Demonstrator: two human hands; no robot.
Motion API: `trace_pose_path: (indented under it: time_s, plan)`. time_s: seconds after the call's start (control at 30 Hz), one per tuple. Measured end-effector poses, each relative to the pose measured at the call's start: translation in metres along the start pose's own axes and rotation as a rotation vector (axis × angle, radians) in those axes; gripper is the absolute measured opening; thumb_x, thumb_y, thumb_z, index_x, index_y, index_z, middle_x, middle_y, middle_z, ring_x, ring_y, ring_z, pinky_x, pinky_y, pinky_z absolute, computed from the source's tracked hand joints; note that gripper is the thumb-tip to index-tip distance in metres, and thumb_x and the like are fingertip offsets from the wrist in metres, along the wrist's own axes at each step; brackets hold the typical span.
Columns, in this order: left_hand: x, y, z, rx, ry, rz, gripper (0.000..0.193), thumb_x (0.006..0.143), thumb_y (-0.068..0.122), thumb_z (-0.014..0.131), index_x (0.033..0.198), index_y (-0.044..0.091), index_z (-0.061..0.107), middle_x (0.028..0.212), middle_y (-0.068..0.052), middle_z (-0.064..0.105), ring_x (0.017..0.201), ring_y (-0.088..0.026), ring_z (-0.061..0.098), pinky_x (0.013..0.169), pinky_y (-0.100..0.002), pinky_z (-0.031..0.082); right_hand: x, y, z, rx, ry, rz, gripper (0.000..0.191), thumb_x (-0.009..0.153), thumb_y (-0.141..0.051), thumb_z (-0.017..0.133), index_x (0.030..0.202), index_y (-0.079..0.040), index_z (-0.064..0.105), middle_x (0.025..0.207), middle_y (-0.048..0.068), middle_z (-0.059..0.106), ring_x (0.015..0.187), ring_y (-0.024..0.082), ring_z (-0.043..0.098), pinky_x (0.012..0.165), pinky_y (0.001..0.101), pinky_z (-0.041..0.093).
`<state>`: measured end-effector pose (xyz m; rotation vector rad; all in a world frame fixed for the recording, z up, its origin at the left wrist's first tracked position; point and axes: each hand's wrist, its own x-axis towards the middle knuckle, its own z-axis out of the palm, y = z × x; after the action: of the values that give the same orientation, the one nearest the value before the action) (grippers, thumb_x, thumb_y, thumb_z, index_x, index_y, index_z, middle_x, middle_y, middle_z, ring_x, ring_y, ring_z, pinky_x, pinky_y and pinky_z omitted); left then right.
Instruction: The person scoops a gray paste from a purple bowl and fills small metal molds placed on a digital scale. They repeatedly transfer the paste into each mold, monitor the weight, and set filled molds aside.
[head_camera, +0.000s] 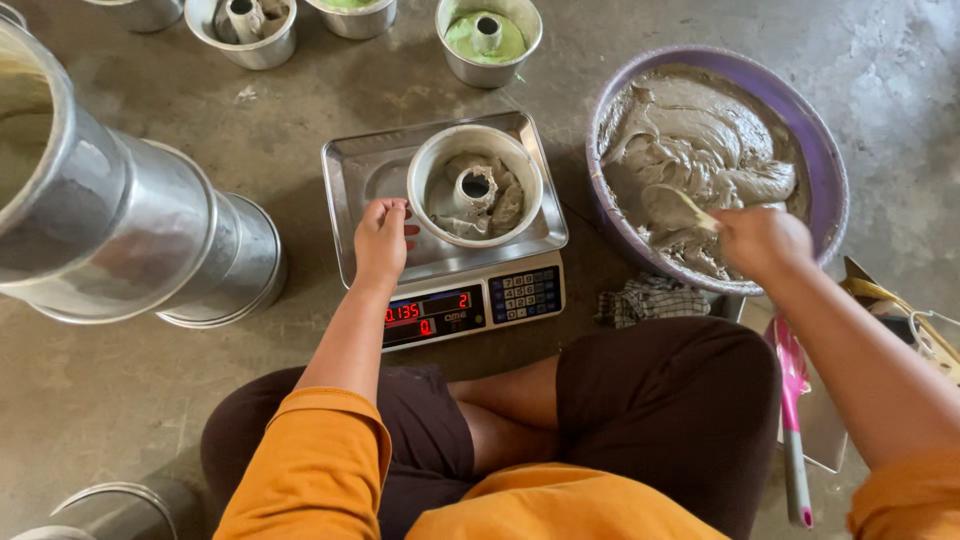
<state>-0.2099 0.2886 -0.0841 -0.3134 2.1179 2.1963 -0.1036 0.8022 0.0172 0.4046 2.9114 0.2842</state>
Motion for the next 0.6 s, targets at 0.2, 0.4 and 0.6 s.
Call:
trace_pose_path:
  time_s: [0.2, 0.4, 0.6]
  plan:
    - [0.0, 0.001, -0.003, -0.051, 0.005, 0.017, 0.025, 0.1, 0.026, 0.055, 0.111, 0.007, 0.067, 0.108, -0.009, 0.071, 0.085, -0.019, 0.073, 0.065, -0.032, 0.054, 0.028, -0.025, 0.04, 0.585, -0.159, 0.02, 0.03, 0.096, -0.024, 0.071, 0.123, -0.013, 0.078, 0.082, 0.015, 0.08, 0.068, 0.019, 0.072, 0.072, 0.0318, 0.053]
    - [0.007, -0.001, -0.001, -0.054, 0.006, 0.022, 0.026, 0.101, 0.027, 0.054, 0.111, 0.007, 0.067, 0.109, -0.009, 0.073, 0.086, -0.018, 0.074, 0.066, -0.031, 0.056, 0.027, -0.025, 0.041, 1.367, -0.402, 0.434, 0.045, 0.095, -0.01, 0.065, 0.139, -0.008, 0.06, 0.075, 0.006, 0.059, 0.047, 0.009, 0.036, 0.039, 0.025, 0.024]
    - [0.012, -0.007, -0.001, -0.09, 0.028, 0.059, 0.024, 0.101, 0.025, 0.053, 0.11, 0.007, 0.067, 0.11, -0.009, 0.072, 0.084, -0.018, 0.073, 0.063, -0.031, 0.056, 0.027, -0.064, 0.001, 1.538, -0.561, 0.29, 0.036, 0.103, -0.017, 0.052, 0.134, -0.004, 0.062, 0.07, 0.002, 0.052, 0.042, 0.005, 0.031, 0.033, 0.0212, 0.023]
